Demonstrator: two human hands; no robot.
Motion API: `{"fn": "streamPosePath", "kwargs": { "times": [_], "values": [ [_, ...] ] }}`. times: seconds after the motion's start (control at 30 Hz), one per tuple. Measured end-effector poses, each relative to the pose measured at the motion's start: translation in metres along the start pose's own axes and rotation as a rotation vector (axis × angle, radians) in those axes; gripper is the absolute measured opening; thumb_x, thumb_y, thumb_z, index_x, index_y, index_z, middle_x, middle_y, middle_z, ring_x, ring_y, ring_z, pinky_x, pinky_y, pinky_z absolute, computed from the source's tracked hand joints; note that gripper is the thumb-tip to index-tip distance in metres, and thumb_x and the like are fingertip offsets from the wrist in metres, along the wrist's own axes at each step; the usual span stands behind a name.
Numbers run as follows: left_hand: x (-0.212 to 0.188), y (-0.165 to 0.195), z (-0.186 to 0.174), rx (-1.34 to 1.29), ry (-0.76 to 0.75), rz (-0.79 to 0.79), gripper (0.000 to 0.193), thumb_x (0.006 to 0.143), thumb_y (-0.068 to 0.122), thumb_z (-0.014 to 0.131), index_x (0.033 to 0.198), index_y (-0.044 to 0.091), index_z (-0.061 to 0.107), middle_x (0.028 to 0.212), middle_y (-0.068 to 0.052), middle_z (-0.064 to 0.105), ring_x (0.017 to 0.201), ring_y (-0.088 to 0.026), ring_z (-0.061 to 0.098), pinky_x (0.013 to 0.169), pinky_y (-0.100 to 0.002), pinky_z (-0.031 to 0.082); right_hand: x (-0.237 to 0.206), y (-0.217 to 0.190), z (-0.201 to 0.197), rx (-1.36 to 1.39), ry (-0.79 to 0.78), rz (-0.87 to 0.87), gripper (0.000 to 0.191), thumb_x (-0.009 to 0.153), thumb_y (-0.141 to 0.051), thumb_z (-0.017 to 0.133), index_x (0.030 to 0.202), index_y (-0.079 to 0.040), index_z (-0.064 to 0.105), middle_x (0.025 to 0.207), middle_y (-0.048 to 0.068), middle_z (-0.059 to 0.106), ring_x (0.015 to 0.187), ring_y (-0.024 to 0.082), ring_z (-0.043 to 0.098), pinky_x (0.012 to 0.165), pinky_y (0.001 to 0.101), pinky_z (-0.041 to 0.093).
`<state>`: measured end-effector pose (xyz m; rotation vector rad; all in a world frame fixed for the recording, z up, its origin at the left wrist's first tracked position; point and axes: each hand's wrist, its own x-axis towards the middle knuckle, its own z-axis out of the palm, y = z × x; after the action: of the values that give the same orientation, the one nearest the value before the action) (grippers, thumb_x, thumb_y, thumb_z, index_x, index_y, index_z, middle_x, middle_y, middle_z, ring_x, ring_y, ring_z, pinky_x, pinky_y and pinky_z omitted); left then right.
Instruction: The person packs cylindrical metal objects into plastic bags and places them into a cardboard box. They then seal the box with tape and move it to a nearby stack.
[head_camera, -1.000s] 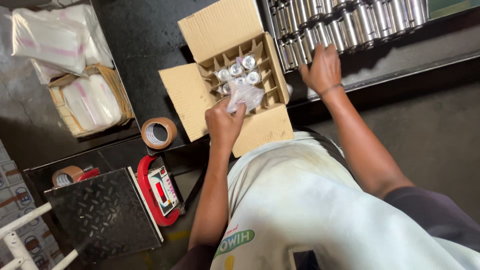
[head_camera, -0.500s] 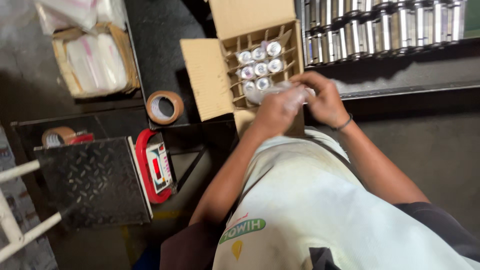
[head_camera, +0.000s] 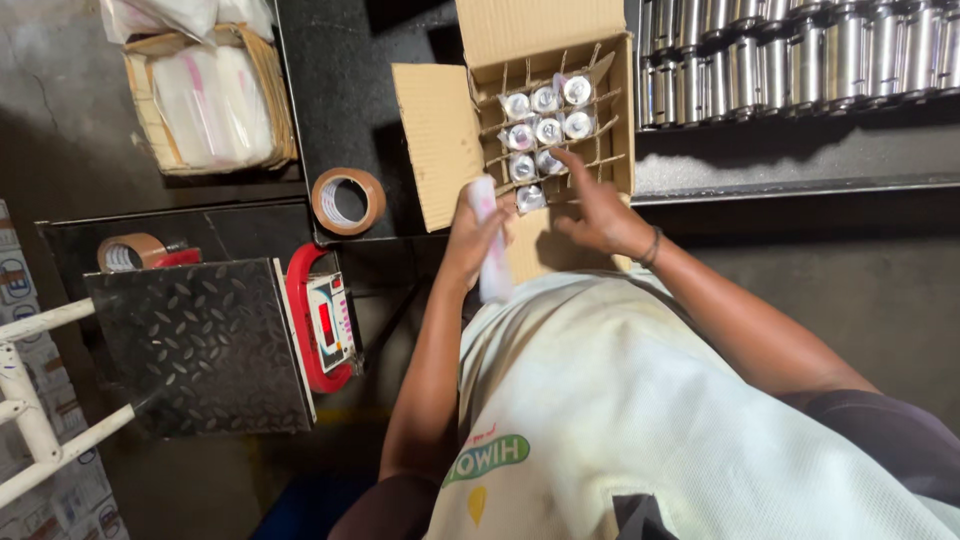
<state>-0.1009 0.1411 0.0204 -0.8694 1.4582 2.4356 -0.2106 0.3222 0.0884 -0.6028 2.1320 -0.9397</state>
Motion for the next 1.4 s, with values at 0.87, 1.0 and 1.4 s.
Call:
{"fn": "streamPosePath", "kwargs": {
  "times": [0.87,1.0,1.4],
  "values": [
    [-0.007,0.090,0.081,1.063,0.300,0.471,0.023,0.086,0.021,0.076,0.100,0.003,0.079,0.075,-0.013,0.076,0.058,-0.021,0.071,0.051,-0.033,0.052,-0.012,0.087,-0.103,-0.740,0.823,-0.075,0.055,0.081,-0.020,0.086,0.123,0.004,0.061,0.112,0.022,0.061,0.101,0.035,0.065,0.088,0.0454,0.057],
    [-0.015,0.095,0.079,0.856,0.147,0.494,0.027,0.094,0.026,0.072,0.098,-0.001,0.076,0.076,-0.018,0.074,0.062,-0.026,0.072,0.061,-0.038,0.054,0.020,0.137,-0.142,-0.576,0.636,0.407,0.047,0.087,-0.035,0.083,0.091,0.009,0.070,0.087,0.023,0.063,0.065,0.027,0.059,0.055,0.0378,0.047],
    [-0.007,0.039,0.100,0.833,-0.098,0.901,0.024,0.094,0.011,0.066,0.117,0.003,0.070,0.093,-0.022,0.072,0.088,-0.036,0.071,0.078,-0.041,0.057,-0.041,0.027,-0.062,-0.134,0.339,-0.588,0.037,0.107,-0.028,0.057,0.124,0.004,0.057,0.107,0.016,0.065,0.090,0.023,0.064,0.077,0.0319,0.056]
  ]
}}
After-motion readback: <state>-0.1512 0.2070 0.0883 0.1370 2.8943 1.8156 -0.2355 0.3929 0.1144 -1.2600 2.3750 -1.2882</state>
